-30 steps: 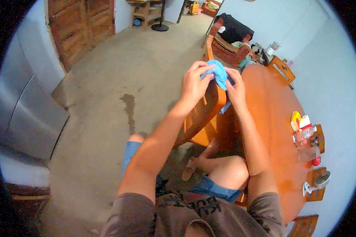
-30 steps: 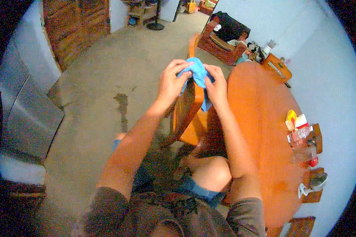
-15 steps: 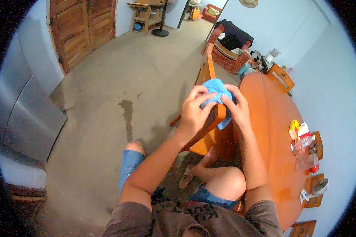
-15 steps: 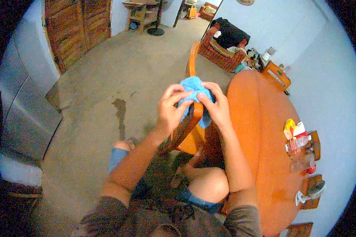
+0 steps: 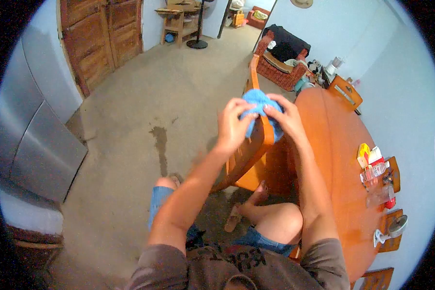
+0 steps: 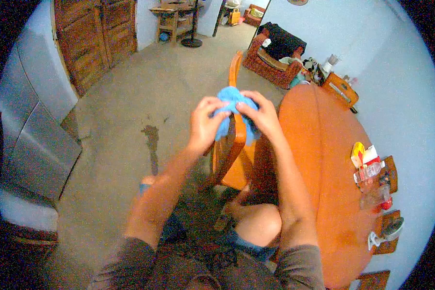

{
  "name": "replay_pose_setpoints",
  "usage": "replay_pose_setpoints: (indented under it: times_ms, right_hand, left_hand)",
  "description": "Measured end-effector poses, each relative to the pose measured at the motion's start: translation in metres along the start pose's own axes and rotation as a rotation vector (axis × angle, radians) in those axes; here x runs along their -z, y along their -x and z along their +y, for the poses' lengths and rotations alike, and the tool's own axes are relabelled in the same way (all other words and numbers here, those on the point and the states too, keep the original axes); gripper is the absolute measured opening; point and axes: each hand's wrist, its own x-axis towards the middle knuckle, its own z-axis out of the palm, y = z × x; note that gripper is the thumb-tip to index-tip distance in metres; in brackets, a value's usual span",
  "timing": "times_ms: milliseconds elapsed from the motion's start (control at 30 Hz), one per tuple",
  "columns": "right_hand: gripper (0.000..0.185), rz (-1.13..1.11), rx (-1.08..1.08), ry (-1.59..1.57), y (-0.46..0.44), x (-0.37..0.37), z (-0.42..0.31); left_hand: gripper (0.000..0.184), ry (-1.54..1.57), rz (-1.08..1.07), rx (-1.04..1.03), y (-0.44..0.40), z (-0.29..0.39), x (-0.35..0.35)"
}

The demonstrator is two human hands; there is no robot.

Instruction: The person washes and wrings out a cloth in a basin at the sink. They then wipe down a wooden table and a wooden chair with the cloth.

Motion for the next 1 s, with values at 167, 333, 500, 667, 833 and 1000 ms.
replay_pose_setpoints:
  times_ms: [167,333,500,667,833,1000]
  right_hand:
    - [0.035,-0.143,-0.037,-0.118,0.022,0.014,-0.001]
    - [0.039,0.045,-0.069,-0.096,-0.005,0.0,0.006]
    - [0.041,0.08,-0.066,-0.109,-0.013,-0.009,0.009]
    - [0.043,0.058,-0.027,0.003,0.005,-0.004,0.002]
    - [0.043,-0.074,-0.009,0.043,0.03,0.013,-0.005]
    - [0.039,-0.085,0.319,0.177,0.045,0.008,0.001]
  left_hand:
    - [0.023,0.035,-0.003,-0.102,0.029,0.017,-0.002]
    - [0.019,-0.123,0.041,-0.141,-0.015,0.004,-0.007]
    - [0.02,-0.184,0.039,-0.121,-0.022,0.005,-0.001]
    - [0.019,-0.254,0.02,-0.08,-0.001,0.001,0.003]
    - [0.019,-0.358,-0.033,-0.094,0.025,0.022,0.011]
    - [0.037,0.095,-0.082,-0.201,0.032,0.019,-0.013]
